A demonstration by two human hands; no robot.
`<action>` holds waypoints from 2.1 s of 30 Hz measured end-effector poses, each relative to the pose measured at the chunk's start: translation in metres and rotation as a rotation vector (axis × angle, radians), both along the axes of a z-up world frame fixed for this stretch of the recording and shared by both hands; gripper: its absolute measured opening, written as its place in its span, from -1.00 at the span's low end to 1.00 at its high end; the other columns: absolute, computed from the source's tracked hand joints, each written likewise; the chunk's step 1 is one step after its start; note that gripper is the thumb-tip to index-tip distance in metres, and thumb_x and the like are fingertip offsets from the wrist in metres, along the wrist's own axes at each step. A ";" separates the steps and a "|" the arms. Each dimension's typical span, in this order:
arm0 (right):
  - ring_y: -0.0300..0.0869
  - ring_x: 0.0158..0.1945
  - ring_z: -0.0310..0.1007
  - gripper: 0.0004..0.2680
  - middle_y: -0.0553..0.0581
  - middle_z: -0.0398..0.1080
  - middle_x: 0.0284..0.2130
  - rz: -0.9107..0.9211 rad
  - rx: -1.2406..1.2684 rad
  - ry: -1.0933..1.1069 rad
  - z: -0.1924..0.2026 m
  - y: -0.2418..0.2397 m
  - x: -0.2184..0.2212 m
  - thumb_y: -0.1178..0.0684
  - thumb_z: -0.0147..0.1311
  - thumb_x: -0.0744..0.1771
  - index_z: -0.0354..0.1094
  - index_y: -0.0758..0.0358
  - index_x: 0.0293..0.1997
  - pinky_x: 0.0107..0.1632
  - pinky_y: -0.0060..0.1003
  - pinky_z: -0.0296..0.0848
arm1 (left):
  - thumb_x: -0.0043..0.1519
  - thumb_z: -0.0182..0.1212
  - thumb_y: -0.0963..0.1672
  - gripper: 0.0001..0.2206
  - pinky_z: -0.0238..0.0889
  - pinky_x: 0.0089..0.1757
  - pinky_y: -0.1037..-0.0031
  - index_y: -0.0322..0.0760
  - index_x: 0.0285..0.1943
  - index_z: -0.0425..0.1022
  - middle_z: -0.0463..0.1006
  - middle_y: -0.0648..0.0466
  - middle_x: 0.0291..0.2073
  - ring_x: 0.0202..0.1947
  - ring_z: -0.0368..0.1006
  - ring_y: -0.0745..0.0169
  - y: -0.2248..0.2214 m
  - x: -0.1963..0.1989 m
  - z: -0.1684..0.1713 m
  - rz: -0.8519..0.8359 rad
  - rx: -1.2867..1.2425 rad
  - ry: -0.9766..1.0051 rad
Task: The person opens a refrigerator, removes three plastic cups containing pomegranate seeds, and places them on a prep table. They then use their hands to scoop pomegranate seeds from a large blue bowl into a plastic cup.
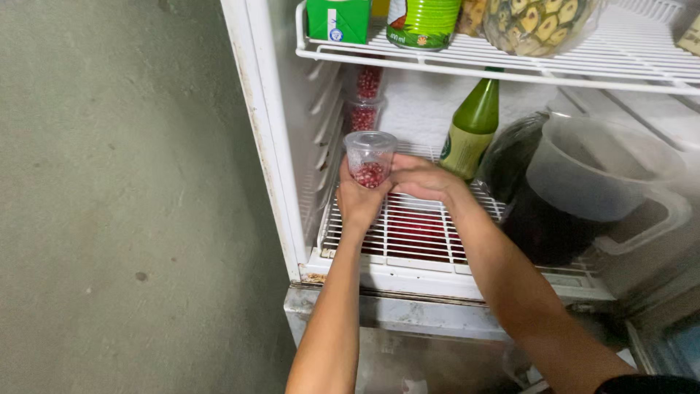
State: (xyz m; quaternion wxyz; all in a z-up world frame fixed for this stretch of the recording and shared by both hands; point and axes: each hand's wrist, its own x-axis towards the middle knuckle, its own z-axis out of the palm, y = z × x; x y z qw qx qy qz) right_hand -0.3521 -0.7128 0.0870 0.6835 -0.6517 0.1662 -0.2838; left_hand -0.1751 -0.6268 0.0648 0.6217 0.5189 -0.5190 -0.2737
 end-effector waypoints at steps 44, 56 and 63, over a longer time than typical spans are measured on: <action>0.04 0.23 0.25 -0.27 0.33 0.10 0.19 -0.957 -0.325 0.226 -0.036 -0.074 0.066 -0.13 0.35 0.28 -0.23 0.25 0.48 0.25 -0.01 0.39 | -0.05 0.55 -0.09 -0.26 0.31 0.17 0.33 -0.46 0.33 0.35 0.55 -0.04 0.05 0.09 0.47 0.14 0.089 0.050 -0.027 -0.816 -0.247 0.460; -0.03 0.09 0.54 -0.39 0.28 0.49 0.06 -0.970 -0.415 0.113 -0.020 -0.174 0.094 0.16 0.40 0.16 0.14 0.38 0.32 0.13 -0.20 0.54 | -0.13 0.58 -0.03 -0.12 0.29 0.20 0.31 -0.47 0.38 0.28 0.53 -0.05 0.10 0.14 0.46 0.12 0.111 0.070 -0.025 -0.714 -0.166 0.459; -0.10 0.16 0.44 -0.33 0.17 0.38 0.06 -0.843 -0.241 0.002 -0.019 -0.112 0.063 0.19 0.43 0.16 -0.04 0.30 0.34 0.23 -0.21 0.46 | -0.14 0.61 0.02 -0.05 0.26 0.22 0.30 -0.50 0.42 0.26 0.50 -0.10 0.15 0.18 0.43 0.08 0.125 0.072 -0.035 -0.677 -0.178 0.447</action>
